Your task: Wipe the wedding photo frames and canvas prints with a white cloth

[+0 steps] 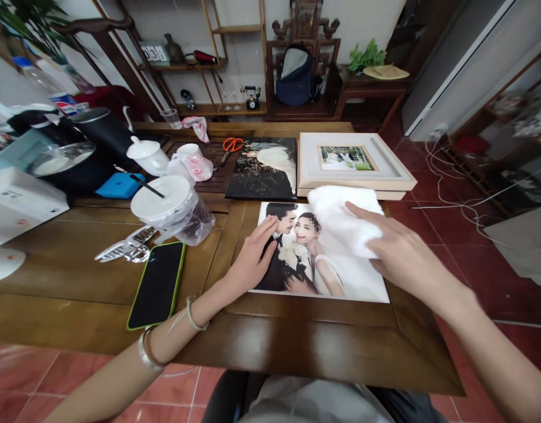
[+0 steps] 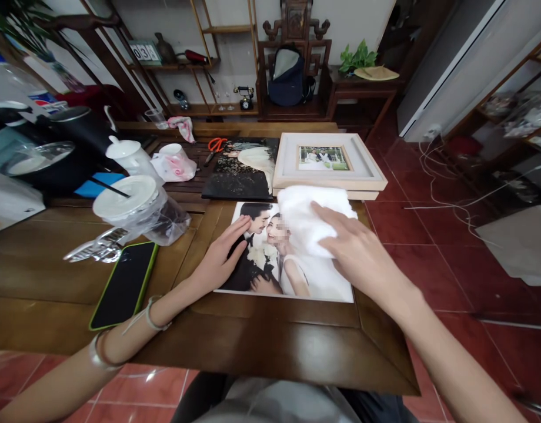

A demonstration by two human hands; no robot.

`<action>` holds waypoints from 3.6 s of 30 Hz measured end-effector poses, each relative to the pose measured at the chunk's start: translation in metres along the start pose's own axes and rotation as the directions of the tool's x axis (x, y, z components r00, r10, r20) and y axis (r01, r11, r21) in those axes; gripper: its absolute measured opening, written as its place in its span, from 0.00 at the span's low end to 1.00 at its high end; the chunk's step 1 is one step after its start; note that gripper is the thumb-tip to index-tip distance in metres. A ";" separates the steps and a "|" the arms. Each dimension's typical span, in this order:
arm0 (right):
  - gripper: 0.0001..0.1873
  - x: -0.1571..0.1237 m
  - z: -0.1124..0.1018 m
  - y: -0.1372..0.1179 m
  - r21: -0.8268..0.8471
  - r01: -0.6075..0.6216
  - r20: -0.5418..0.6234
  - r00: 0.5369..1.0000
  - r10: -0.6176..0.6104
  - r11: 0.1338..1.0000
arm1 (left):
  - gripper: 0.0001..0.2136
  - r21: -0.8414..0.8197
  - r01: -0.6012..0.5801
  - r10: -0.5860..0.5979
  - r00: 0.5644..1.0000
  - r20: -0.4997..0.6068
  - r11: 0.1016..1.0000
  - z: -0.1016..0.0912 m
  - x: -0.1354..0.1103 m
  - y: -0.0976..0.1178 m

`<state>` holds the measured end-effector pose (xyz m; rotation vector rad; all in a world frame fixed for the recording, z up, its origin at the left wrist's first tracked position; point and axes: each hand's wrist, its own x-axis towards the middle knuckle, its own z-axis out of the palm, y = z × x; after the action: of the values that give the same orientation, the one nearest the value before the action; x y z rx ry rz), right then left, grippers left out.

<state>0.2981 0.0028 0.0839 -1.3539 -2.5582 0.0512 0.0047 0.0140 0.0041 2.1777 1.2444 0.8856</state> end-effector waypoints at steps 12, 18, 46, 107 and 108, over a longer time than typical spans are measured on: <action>0.17 0.009 0.031 -0.017 0.013 0.202 0.169 0.965 -0.201 0.979 | 0.21 0.024 0.011 -0.011 1.000 0.002 1.000 0.001 0.001 -0.002; 0.20 -0.048 0.005 -0.069 0.172 0.201 0.256 0.936 -0.241 0.964 | 0.21 0.020 0.019 -0.019 1.000 0.007 1.000 0.002 0.001 -0.001; 0.15 0.042 0.036 0.002 0.033 0.326 0.129 0.936 -0.327 0.945 | 0.21 0.001 0.003 -0.003 1.000 0.001 1.000 0.001 0.001 -0.003; 0.14 0.035 0.029 -0.033 0.149 0.240 0.145 0.954 -0.261 0.959 | 0.21 0.014 0.003 -0.004 0.999 0.036 1.000 -0.001 0.001 -0.004; 0.15 0.043 0.031 -0.029 0.141 0.246 0.131 0.955 -0.265 0.959 | 0.21 0.013 0.004 -0.005 0.999 0.034 1.000 0.000 0.000 -0.004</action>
<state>0.2445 0.0245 0.0668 -0.9998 -2.7810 0.2675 0.0022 0.0165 0.0016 2.1903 1.2411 0.8370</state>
